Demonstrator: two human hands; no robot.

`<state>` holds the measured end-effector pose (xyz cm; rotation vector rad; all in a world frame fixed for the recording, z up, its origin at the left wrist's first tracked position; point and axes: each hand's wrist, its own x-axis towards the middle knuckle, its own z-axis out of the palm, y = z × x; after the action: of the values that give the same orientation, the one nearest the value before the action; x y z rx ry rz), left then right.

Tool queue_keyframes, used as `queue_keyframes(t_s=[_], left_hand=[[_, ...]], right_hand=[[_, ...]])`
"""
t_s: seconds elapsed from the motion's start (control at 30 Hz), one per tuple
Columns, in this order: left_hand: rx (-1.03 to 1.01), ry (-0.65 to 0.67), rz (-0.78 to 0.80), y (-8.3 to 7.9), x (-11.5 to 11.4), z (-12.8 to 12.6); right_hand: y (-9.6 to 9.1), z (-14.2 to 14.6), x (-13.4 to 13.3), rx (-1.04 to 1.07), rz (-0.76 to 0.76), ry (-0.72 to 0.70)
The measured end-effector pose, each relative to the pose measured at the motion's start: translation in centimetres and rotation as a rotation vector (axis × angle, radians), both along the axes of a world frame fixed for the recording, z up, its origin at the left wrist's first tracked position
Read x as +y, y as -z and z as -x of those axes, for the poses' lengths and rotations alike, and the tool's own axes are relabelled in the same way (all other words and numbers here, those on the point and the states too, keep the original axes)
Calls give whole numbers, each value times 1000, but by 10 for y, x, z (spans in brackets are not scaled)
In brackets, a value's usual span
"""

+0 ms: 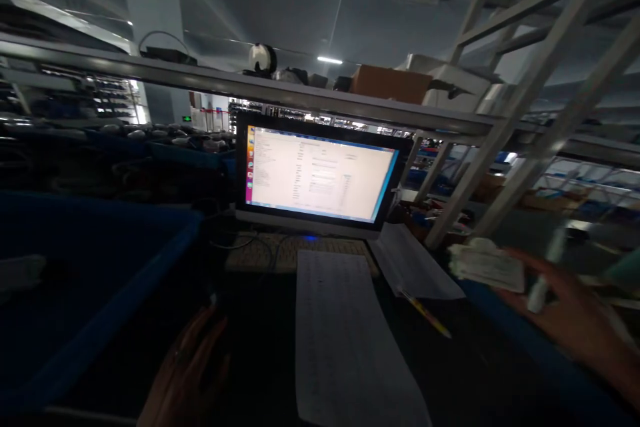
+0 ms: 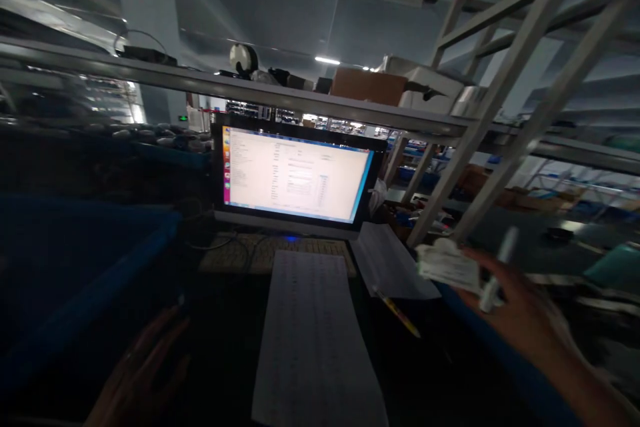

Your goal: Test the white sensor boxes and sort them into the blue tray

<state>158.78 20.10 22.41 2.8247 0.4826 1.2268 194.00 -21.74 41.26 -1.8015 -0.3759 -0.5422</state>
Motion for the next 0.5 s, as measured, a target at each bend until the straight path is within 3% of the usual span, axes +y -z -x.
queue_keyframes(t_s=[0.1,0.17,0.23,0.37,0.5], left_hand=[[-6,-24,-9,-2,-1,0],[-2,-51,12,-4,-2,0],[3,-81,45,-7,-5,1],[-10,-77,95,-11,-12,1],[-1,-48,179,-13,-14,3]], right_hand=[[8,43,96,-133,541,-553],[16,72,154,-314,750,-950],[23,97,203,-576,875,-1162],[26,119,265,-912,944,-1258],[30,117,288,-788,783,-1182]])
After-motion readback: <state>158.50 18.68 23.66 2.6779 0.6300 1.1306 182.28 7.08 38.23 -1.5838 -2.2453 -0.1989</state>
